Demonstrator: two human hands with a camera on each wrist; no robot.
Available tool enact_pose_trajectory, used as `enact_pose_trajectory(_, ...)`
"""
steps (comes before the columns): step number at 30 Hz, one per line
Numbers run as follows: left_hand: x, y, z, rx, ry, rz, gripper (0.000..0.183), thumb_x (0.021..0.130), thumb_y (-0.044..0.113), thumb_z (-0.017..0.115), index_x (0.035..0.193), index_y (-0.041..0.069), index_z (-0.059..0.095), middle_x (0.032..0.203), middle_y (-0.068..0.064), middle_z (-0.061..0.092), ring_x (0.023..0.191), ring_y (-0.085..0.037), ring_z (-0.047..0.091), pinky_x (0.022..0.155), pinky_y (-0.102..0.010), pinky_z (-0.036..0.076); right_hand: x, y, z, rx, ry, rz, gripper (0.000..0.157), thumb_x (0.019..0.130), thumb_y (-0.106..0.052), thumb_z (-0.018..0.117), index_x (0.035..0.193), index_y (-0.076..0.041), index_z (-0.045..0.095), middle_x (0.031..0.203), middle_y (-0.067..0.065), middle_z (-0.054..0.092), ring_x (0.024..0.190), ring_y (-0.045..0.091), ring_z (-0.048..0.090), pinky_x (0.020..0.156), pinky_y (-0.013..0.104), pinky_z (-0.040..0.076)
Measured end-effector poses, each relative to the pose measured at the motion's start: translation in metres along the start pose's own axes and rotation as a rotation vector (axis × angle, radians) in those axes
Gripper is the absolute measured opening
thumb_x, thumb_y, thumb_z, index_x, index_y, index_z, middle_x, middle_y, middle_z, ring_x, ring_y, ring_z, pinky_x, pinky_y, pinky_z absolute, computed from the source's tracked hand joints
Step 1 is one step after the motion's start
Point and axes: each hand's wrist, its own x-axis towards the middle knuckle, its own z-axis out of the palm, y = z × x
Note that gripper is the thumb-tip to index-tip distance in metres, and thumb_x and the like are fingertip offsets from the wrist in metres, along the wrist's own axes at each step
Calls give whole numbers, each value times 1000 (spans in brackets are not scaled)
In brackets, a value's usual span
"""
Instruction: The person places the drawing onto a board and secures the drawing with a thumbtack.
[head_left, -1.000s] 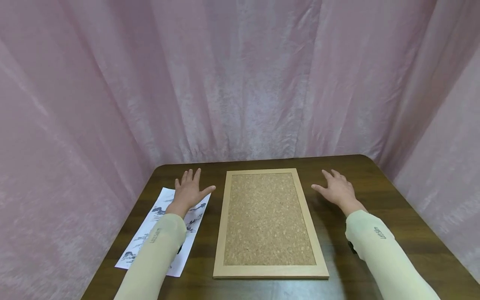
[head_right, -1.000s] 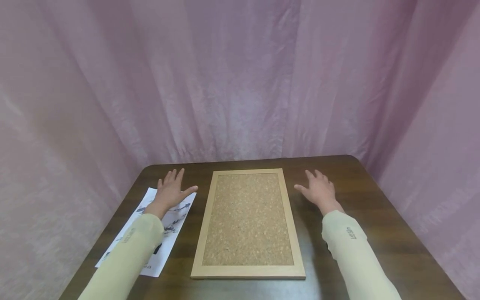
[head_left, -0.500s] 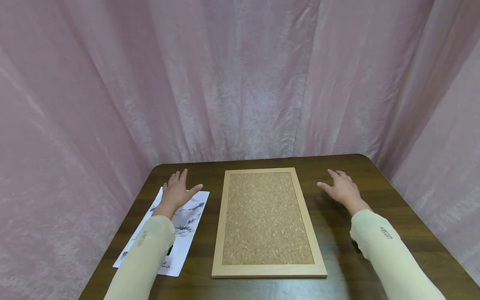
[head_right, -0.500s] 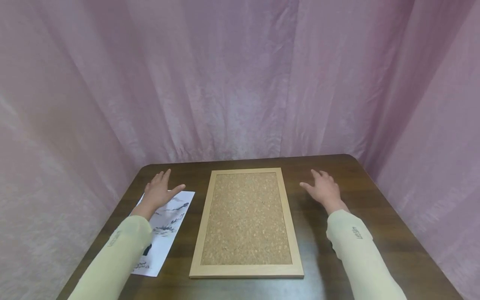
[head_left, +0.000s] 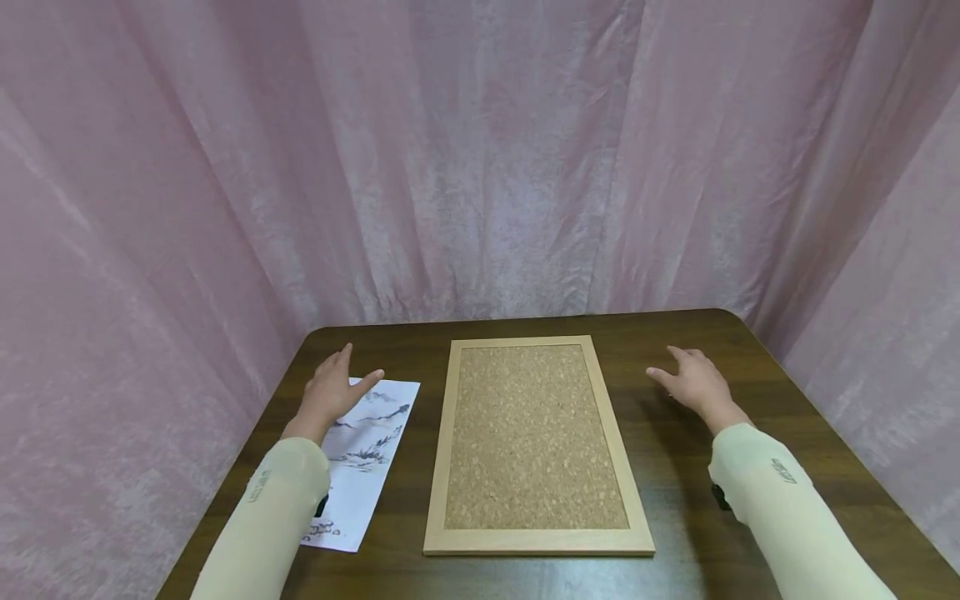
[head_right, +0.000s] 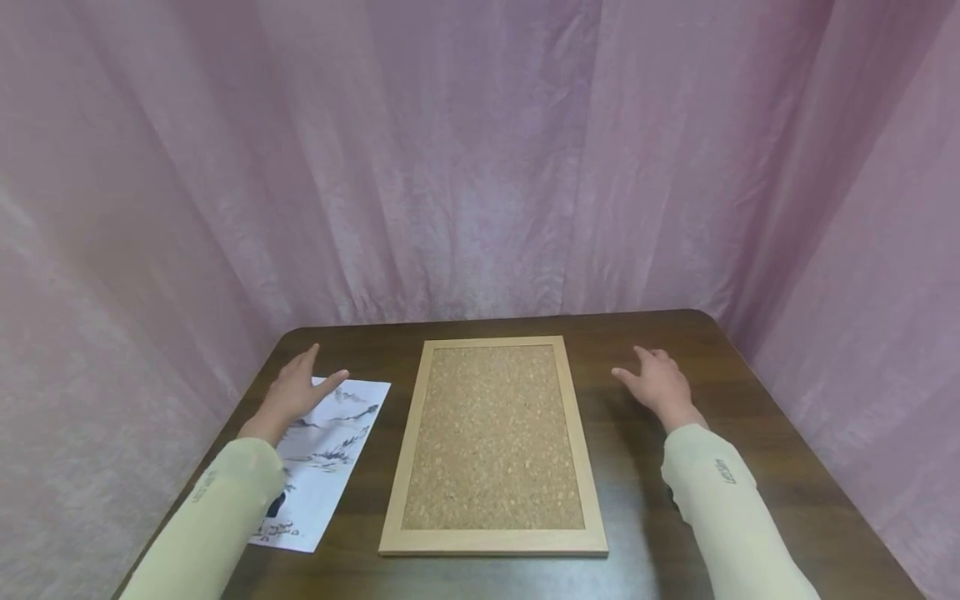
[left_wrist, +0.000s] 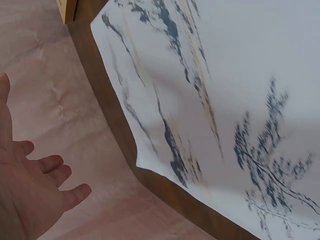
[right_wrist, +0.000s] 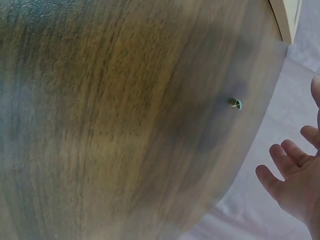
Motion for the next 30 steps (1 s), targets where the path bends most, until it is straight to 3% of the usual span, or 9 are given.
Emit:
enact_pose_trajectory(11,-12,-20,-10,-59,-51,-76,110,89,78,43,159,3,4,158,-34,10,142,-56,11,106,-73,17,-6,13,2,13,9,21,78,101,-48,52,146,14,34,140,45,32,125,60,37,98,70,33)
enact_pose_trajectory(21,-19,-42,-13,-147,-42,-91,106,93,69,48,157,-5,6,157,-36,13,143,-54,10,111,-68,15,-6,18,6,42,7,27,74,102,-46,51,142,15,39,136,45,37,123,60,38,99,69,34)
enact_pose_trajectory(30,-31,-50,-18,-221,-56,-124,103,96,63,49,155,-9,6,156,-37,13,142,-54,13,111,-67,17,-10,26,9,67,16,40,74,102,-49,49,140,15,41,133,44,41,121,60,39,98,67,35)
